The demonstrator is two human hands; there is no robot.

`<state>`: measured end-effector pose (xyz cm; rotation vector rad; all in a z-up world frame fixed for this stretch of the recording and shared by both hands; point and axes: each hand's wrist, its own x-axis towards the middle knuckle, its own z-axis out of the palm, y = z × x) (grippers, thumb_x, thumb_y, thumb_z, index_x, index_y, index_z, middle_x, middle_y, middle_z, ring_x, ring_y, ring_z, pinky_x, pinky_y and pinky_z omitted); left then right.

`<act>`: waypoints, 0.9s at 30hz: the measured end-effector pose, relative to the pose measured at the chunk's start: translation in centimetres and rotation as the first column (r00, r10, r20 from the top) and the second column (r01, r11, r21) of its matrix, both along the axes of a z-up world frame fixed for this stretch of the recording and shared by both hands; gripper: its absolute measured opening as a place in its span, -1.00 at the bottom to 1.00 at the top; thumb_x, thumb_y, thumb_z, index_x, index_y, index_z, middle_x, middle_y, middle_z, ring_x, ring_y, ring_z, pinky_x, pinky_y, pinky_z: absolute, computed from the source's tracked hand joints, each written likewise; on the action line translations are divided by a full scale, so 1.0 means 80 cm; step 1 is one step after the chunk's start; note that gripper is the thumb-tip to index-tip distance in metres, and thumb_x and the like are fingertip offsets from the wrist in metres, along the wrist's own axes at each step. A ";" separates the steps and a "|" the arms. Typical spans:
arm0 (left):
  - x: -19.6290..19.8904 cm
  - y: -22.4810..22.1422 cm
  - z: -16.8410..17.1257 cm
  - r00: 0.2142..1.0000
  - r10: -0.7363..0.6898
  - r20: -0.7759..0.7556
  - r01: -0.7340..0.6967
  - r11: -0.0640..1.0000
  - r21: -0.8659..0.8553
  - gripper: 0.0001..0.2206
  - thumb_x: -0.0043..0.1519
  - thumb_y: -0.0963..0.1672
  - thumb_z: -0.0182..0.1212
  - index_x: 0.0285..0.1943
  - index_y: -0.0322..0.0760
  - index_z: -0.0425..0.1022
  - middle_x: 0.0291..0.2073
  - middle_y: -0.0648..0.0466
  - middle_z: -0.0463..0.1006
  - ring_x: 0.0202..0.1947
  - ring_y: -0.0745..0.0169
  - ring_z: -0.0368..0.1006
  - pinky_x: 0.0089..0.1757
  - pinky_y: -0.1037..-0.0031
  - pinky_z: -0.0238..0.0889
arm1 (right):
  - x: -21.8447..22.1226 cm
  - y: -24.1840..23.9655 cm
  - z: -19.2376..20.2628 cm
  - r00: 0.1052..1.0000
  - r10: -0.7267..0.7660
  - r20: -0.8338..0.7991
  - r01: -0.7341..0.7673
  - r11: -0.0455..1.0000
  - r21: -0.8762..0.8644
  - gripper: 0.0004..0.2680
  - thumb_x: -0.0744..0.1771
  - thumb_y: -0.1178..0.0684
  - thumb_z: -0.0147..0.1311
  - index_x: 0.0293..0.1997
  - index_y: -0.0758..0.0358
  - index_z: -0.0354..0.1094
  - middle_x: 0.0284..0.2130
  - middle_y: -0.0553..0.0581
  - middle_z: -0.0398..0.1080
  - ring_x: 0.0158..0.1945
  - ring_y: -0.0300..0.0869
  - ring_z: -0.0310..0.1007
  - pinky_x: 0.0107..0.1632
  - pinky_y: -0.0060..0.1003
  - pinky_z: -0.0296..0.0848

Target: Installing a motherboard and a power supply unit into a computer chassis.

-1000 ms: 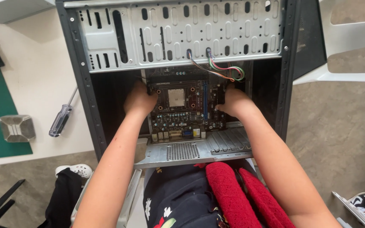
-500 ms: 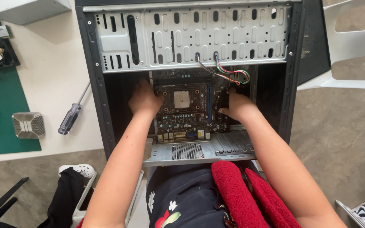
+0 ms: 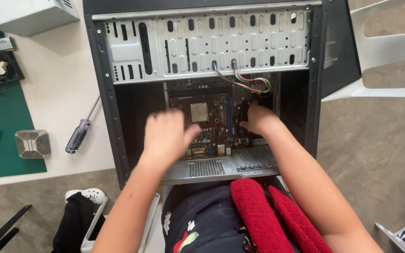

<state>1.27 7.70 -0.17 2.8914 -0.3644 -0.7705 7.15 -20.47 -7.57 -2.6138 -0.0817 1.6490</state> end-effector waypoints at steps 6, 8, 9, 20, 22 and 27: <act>-0.130 -0.007 0.065 0.999 -0.021 -0.032 0.003 0.869 -0.494 -0.51 0.34 0.14 0.21 0.18 -0.29 0.47 0.11 -0.06 0.53 0.06 -0.08 0.42 0.02 0.11 0.27 | -0.003 0.004 -0.022 0.995 -0.050 0.089 0.064 0.985 -0.161 -0.62 0.47 -0.29 -0.10 -0.08 0.28 0.47 -0.26 0.23 0.58 -0.20 0.14 0.61 -0.28 -0.07 0.55; -0.164 -0.010 0.084 0.988 0.083 0.127 0.021 0.752 -0.659 -0.71 0.38 0.03 0.15 -0.10 -0.25 0.43 -0.19 0.01 0.48 -0.24 -0.01 0.34 -0.23 0.20 0.19 | 0.002 0.003 -0.016 0.983 -0.064 0.172 0.086 0.988 -0.128 -0.65 0.46 -0.26 -0.11 0.06 0.26 0.39 -0.19 0.25 0.57 -0.15 0.19 0.61 -0.27 -0.01 0.55; -0.182 -0.012 0.094 0.946 0.205 0.252 0.080 0.604 -0.793 -0.71 0.42 -0.07 0.09 -0.38 -0.22 0.38 -0.49 0.09 0.43 -0.54 0.07 0.27 -0.47 0.29 0.11 | 0.004 0.003 -0.013 0.966 -0.083 0.246 0.109 0.989 -0.095 -0.66 0.45 -0.22 -0.13 0.19 0.24 0.31 -0.12 0.27 0.56 -0.10 0.24 0.61 -0.25 0.05 0.55; -0.276 -0.110 -0.195 0.283 0.564 -0.776 -0.910 -0.097 -0.403 -0.27 0.33 0.06 0.34 0.53 -0.42 0.10 0.33 -0.39 0.43 0.31 -0.36 0.43 0.24 -0.12 0.34 | 0.010 0.044 0.037 0.845 0.172 0.506 -0.324 0.918 0.229 -0.48 0.39 -0.14 0.09 0.47 0.44 0.12 0.32 0.56 0.20 0.39 0.40 0.24 0.34 0.26 0.34; -0.268 -0.152 -0.206 0.235 0.454 -0.860 -0.825 -0.375 -0.424 -0.18 0.37 0.00 0.36 0.61 -0.53 -0.09 0.39 -0.47 0.33 0.34 -0.43 0.37 0.24 -0.14 0.31 | 0.033 0.048 0.018 0.839 0.249 0.483 -0.377 0.907 0.187 -0.45 0.42 -0.17 0.06 0.53 0.42 0.08 0.39 0.56 0.15 0.48 0.36 0.14 0.41 0.29 0.23; -0.246 -0.233 -0.213 0.141 0.492 -0.859 -0.519 -0.702 -0.487 -0.20 0.33 -0.11 0.39 0.57 -0.62 -0.09 0.40 -0.44 0.29 0.40 -0.26 0.31 0.22 -0.01 0.34 | 0.068 0.039 -0.028 0.826 0.295 0.481 -0.400 0.907 0.132 -0.45 0.46 -0.30 -0.16 0.60 0.25 -0.02 0.51 0.40 0.04 0.58 0.24 -0.04 0.47 0.34 0.06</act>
